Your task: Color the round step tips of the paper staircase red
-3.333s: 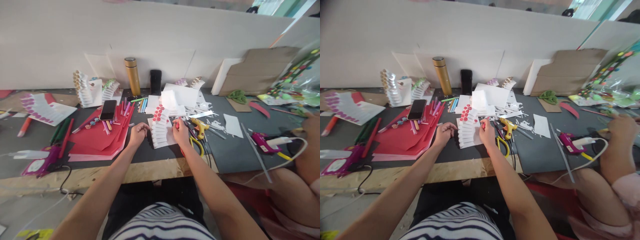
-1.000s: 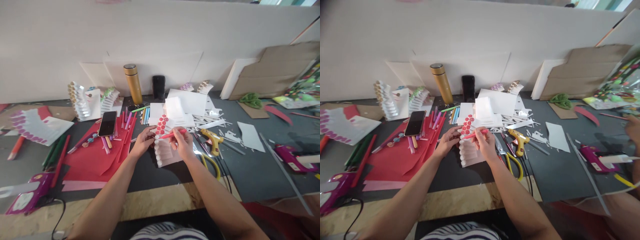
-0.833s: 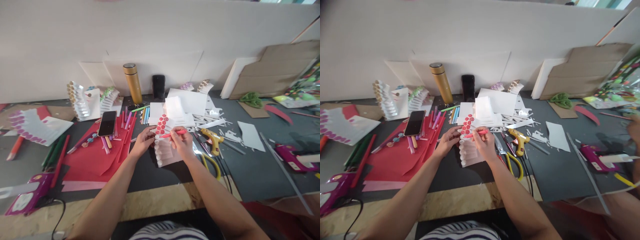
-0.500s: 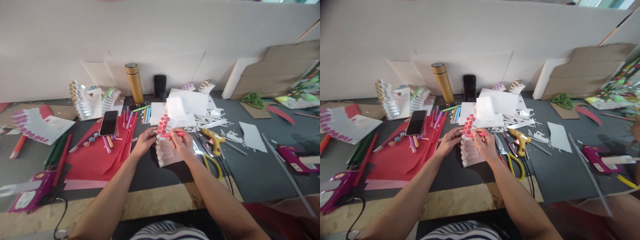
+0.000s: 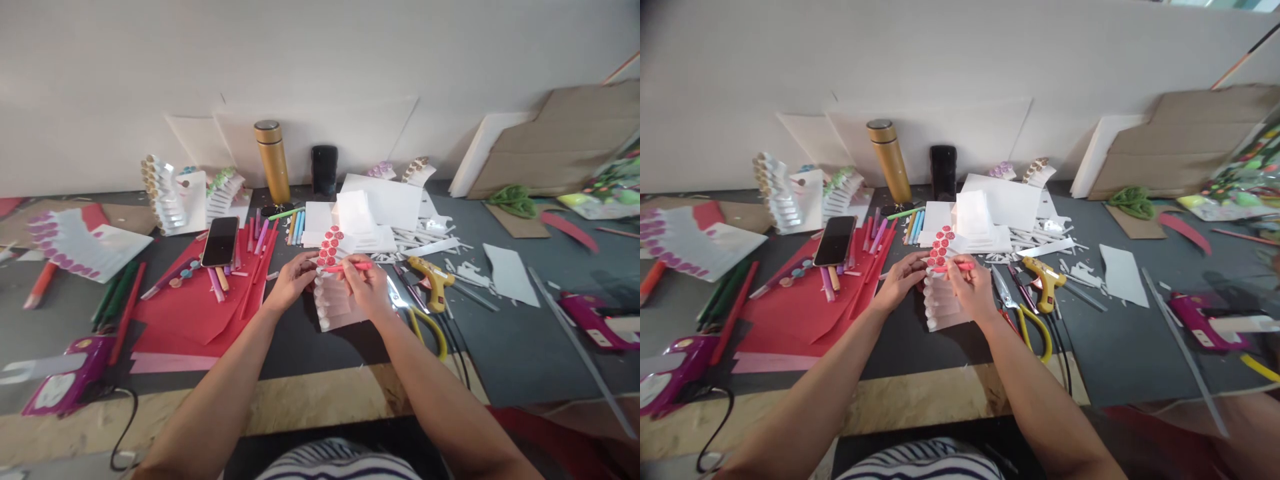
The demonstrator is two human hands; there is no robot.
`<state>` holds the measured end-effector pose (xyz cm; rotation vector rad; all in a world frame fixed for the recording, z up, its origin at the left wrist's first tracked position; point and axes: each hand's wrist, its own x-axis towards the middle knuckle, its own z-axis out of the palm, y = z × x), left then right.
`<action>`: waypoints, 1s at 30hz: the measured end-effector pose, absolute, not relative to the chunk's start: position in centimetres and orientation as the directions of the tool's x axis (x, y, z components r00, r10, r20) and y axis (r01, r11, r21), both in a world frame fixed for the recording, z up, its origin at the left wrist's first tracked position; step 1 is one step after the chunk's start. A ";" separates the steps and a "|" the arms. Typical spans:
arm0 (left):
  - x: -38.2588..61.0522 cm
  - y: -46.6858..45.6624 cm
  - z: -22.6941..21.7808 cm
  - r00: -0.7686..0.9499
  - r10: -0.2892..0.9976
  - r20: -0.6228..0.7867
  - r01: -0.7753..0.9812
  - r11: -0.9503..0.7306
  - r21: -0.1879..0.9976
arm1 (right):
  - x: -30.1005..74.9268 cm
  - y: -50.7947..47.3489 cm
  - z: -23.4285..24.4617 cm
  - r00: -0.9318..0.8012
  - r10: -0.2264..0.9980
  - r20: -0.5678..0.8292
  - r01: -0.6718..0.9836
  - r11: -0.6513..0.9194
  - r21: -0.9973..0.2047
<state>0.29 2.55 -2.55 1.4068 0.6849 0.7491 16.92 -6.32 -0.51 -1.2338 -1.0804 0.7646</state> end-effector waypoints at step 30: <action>0.3 2.7 -2.5 0.597 0.802 0.011 -0.049 0.024 0.999 | 17.1 -6.2 -0.7 0.360 0.905 0.226 0.054 0.221 -0.974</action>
